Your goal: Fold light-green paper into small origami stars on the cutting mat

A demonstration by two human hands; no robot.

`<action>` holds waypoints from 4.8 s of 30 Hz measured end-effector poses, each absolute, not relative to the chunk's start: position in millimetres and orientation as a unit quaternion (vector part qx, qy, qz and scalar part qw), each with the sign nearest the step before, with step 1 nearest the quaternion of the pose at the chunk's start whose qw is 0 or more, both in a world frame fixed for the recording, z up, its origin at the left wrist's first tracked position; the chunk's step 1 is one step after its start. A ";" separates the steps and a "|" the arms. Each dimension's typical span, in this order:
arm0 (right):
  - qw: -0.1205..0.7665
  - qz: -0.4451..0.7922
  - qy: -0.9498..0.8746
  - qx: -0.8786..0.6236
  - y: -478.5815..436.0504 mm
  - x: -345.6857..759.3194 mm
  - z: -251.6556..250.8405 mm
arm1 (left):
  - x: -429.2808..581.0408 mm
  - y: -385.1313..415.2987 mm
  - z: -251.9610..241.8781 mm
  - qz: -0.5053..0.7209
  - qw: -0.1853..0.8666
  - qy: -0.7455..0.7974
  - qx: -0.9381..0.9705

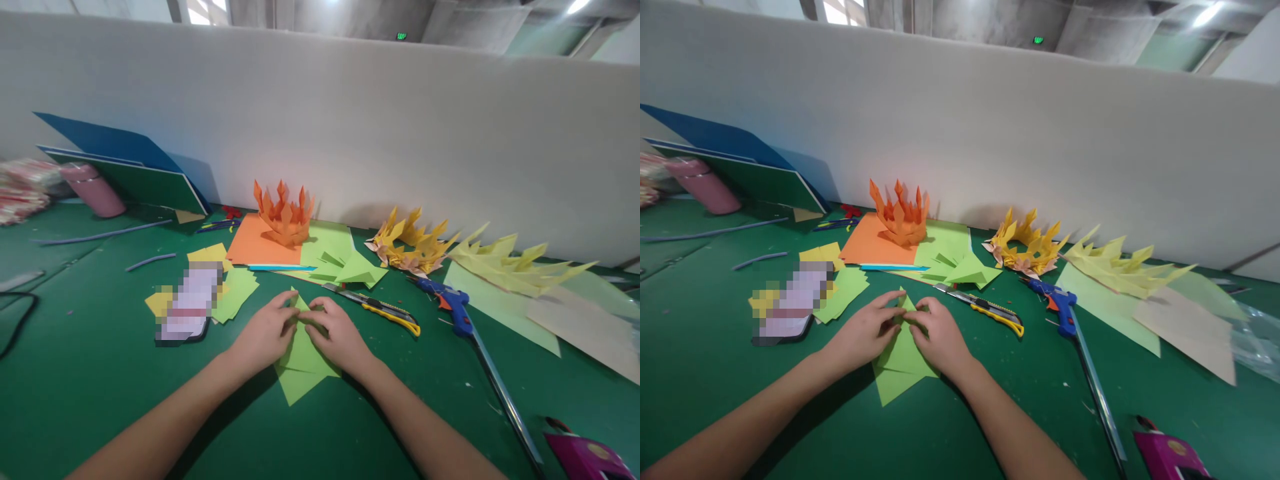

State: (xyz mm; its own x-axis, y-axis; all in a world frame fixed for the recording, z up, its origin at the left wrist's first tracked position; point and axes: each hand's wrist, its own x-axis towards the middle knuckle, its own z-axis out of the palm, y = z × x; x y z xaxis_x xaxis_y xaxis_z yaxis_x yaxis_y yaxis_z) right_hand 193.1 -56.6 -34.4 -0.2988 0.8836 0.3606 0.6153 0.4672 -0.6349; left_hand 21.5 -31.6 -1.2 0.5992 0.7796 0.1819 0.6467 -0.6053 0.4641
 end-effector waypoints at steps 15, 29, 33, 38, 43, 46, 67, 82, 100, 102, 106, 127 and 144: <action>0.347 0.184 -0.787 -0.477 -57.0 193.0 -35.5 | 5.6 -19.4 9.6 0.089 0.179 0.351 0.915; 0.333 0.145 -0.811 -0.459 -56.8 194.7 -35.7 | 3.6 -18.5 10.4 0.071 0.185 0.352 0.915; 0.326 0.143 -0.812 -0.462 -56.8 194.3 -35.2 | 1.4 -17.2 13.3 0.063 0.195 0.347 0.915; 0.327 0.143 -0.813 -0.461 -56.9 194.5 -35.6 | -2.4 -13.5 11.5 0.062 0.199 0.338 0.918; 0.333 0.132 -0.813 -0.459 -57.3 194.4 -38.5 | -5.6 -12.6 8.2 0.066 0.201 0.335 0.918; 0.328 0.123 -0.814 -0.463 -57.8 194.1 -39.6 | -6.4 -10.7 7.7 0.071 0.207 0.328 0.919; 0.321 0.173 -0.799 -0.479 -56.8 192.7 -34.0 | 1.3 -12.6 9.2 0.047 0.170 0.369 0.913; 0.283 0.192 -0.770 -0.539 -56.0 187.1 -26.0 | 4.7 -11.0 -2.5 0.078 0.138 0.384 0.909; 0.175 0.062 -0.790 -0.584 -60.9 179.6 -15.2 | 6.9 -14.3 1.8 0.059 0.112 0.399 0.908; 0.188 0.039 -0.789 -0.584 -60.2 183.4 -15.1 | 7.2 -13.8 1.3 0.063 0.109 0.397 0.909; 0.227 0.011 -0.793 -0.566 -59.4 191.9 -15.8 | 7.4 -13.9 0.6 0.064 0.106 0.393 0.911; 0.296 0.184 -0.855 -0.385 -64.6 238.8 -19.5 | 8.9 -16.4 -2.9 0.095 0.096 0.388 0.912; 0.306 0.309 -0.745 -0.507 -59.3 229.7 -26.4 | 16.7 -17.7 -6.9 0.163 0.092 0.366 0.912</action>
